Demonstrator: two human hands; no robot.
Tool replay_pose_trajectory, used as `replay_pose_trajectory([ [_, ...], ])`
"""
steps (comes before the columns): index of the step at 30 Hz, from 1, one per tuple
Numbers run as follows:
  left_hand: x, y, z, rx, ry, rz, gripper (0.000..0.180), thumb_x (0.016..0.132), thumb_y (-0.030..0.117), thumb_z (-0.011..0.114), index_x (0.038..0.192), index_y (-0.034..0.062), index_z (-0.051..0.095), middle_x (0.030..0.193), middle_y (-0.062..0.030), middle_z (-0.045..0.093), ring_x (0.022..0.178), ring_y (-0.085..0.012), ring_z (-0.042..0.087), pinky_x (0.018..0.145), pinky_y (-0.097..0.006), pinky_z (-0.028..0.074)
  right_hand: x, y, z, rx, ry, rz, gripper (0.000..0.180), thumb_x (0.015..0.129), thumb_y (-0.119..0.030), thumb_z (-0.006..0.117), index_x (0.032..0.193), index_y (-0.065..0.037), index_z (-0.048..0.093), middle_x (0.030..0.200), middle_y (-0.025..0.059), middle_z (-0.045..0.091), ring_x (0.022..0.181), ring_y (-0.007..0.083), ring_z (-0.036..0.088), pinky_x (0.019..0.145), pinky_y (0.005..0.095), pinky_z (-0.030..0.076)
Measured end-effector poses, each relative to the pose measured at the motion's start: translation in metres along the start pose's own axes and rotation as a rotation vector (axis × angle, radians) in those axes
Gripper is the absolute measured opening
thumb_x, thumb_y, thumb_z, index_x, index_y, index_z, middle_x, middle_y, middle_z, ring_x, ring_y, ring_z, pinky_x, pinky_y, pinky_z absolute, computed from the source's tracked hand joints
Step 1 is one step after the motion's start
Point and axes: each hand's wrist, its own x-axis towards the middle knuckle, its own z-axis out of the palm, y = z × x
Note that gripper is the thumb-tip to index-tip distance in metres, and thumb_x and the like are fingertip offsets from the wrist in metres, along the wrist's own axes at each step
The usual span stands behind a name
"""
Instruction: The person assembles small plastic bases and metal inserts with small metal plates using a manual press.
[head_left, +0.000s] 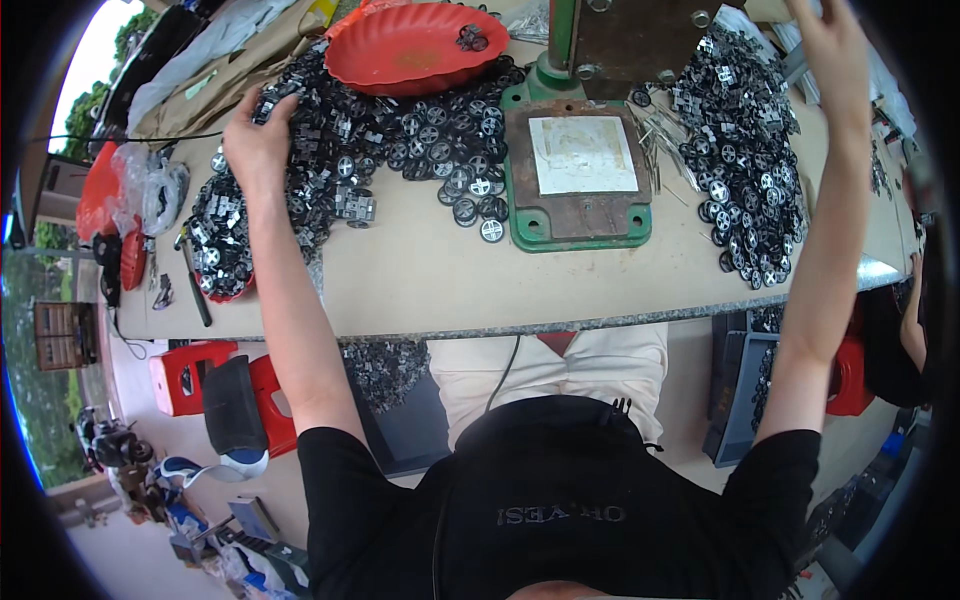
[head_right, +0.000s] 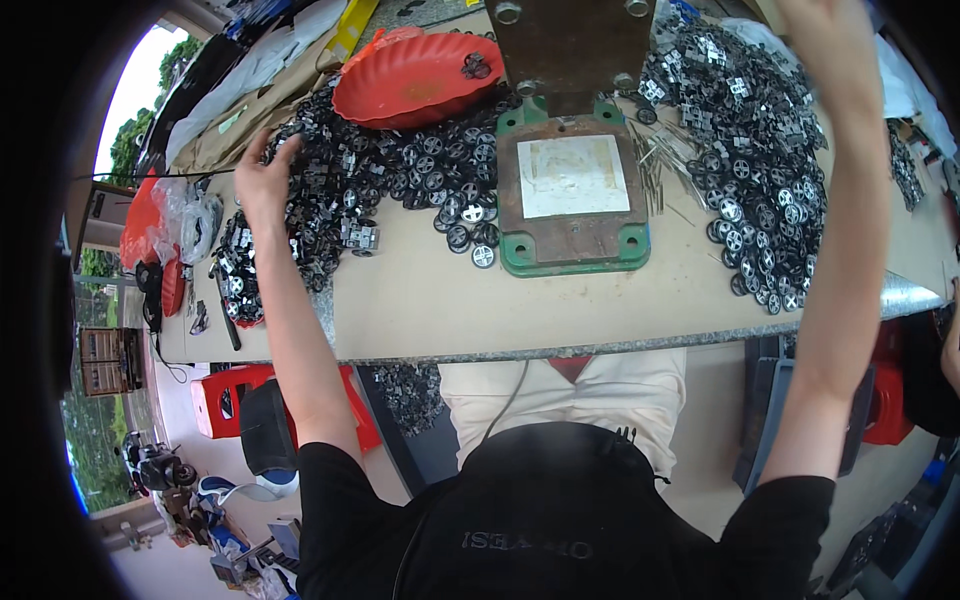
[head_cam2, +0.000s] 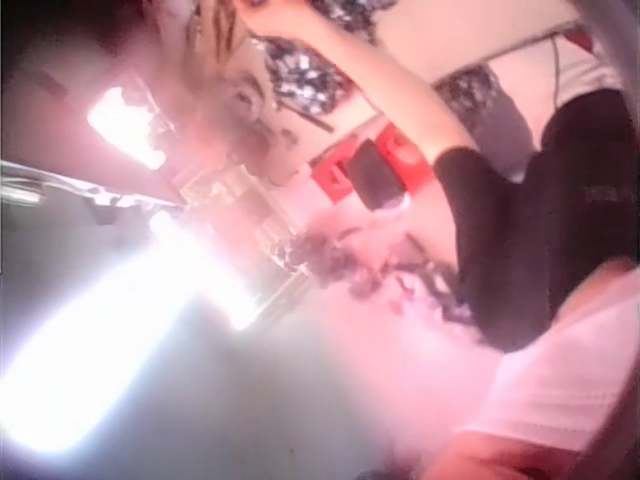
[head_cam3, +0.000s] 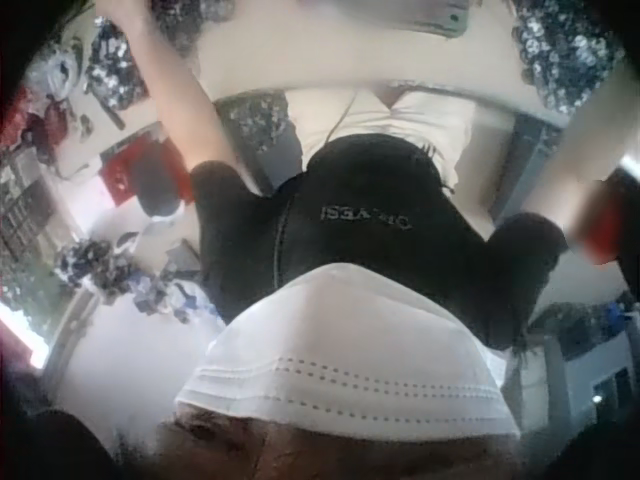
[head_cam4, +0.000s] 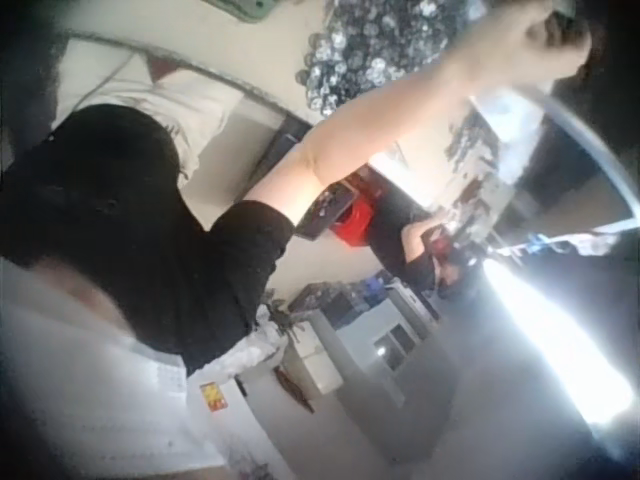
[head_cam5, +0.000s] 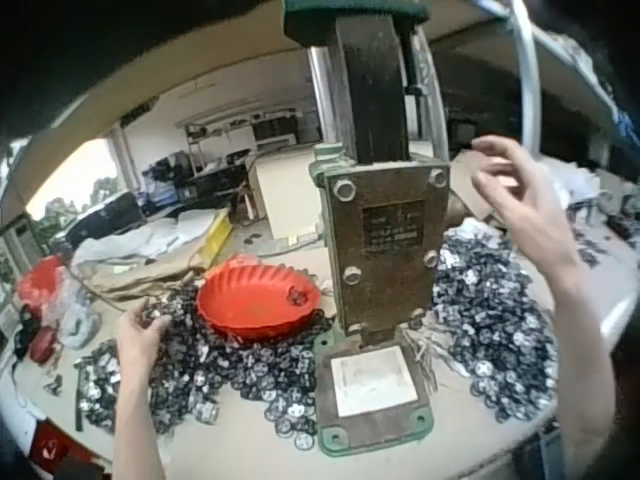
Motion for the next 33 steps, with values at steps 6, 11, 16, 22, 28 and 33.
replay_pose_trajectory([
  [6, -0.094, 0.047, -0.004, -0.367, -0.484, -0.103, 0.023, 0.075, 0.017, 0.067, 0.091, 0.0013, 0.066, 0.075, -0.0073, 0.066, 0.064, -0.0099, 0.058, 0.061, -0.023, 0.046, -0.157, 0.002, 0.003, 0.172, -0.261, 0.455, 0.022, 0.083, -0.010, 0.057, 0.104, -0.003, 0.058, 0.102, 0.0054, 0.057, 0.080, 0.0108, 0.054, 0.069, 0.0234, 0.046],
  [11, -0.165, 0.082, 0.021, -0.255, -0.588, -0.196, 0.027, 0.068, 0.014, 0.073, 0.090, 0.0002, 0.064, 0.073, -0.0081, 0.064, 0.058, -0.0125, 0.055, 0.057, -0.026, 0.045, -0.220, 0.000, -0.004, 0.226, -0.381, 0.704, 0.014, 0.082, -0.006, 0.059, 0.094, -0.001, 0.061, 0.088, 0.0015, 0.058, 0.064, 0.0055, 0.049, 0.054, 0.0190, 0.040],
  [16, -0.186, 0.091, 0.038, -0.234, -0.556, -0.038, 0.030, 0.065, 0.010, 0.074, 0.091, -0.0001, 0.064, 0.079, -0.0096, 0.061, 0.061, -0.0149, 0.052, 0.058, -0.027, 0.045, -0.220, 0.002, -0.005, 0.071, -0.444, 0.681, 0.013, 0.078, -0.007, 0.061, 0.089, -0.001, 0.063, 0.080, 0.0076, 0.061, 0.060, 0.0116, 0.052, 0.054, 0.0229, 0.041],
  [22, -0.184, 0.079, 0.026, -0.457, -0.670, -0.229, 0.029, 0.074, 0.007, 0.069, 0.102, -0.0002, 0.062, 0.083, -0.0035, 0.057, 0.071, -0.0084, 0.052, 0.062, -0.020, 0.043, -0.208, 0.031, 0.012, -0.018, -0.509, 0.594, 0.014, 0.074, -0.005, 0.061, 0.085, 0.002, 0.062, 0.071, 0.0106, 0.061, 0.063, 0.0158, 0.056, 0.060, 0.0263, 0.044],
  [28, -0.195, 0.094, 0.004, -1.042, -0.731, -0.575, 0.034, 0.082, 0.006, 0.060, 0.114, -0.0026, 0.053, 0.097, -0.0073, 0.057, 0.082, -0.0096, 0.054, 0.074, -0.019, 0.043, -0.195, 0.036, 0.032, -0.288, -0.820, 0.557, 0.010, 0.076, -0.008, 0.057, 0.080, 0.001, 0.060, 0.079, 0.0166, 0.061, 0.077, 0.0313, 0.059, 0.069, 0.0367, 0.045],
  [33, -0.231, 0.130, 0.008, -1.691, -0.951, -0.825, 0.047, 0.086, 0.009, 0.055, 0.128, -0.0011, 0.037, 0.109, -0.0140, 0.054, 0.088, -0.0159, 0.055, 0.078, -0.025, 0.046, -0.200, 0.030, 0.025, -0.282, -0.687, 0.453, 0.011, 0.079, -0.002, 0.050, 0.090, 0.000, 0.053, 0.077, 0.0182, 0.057, 0.075, 0.0362, 0.055, 0.067, 0.0395, 0.043],
])
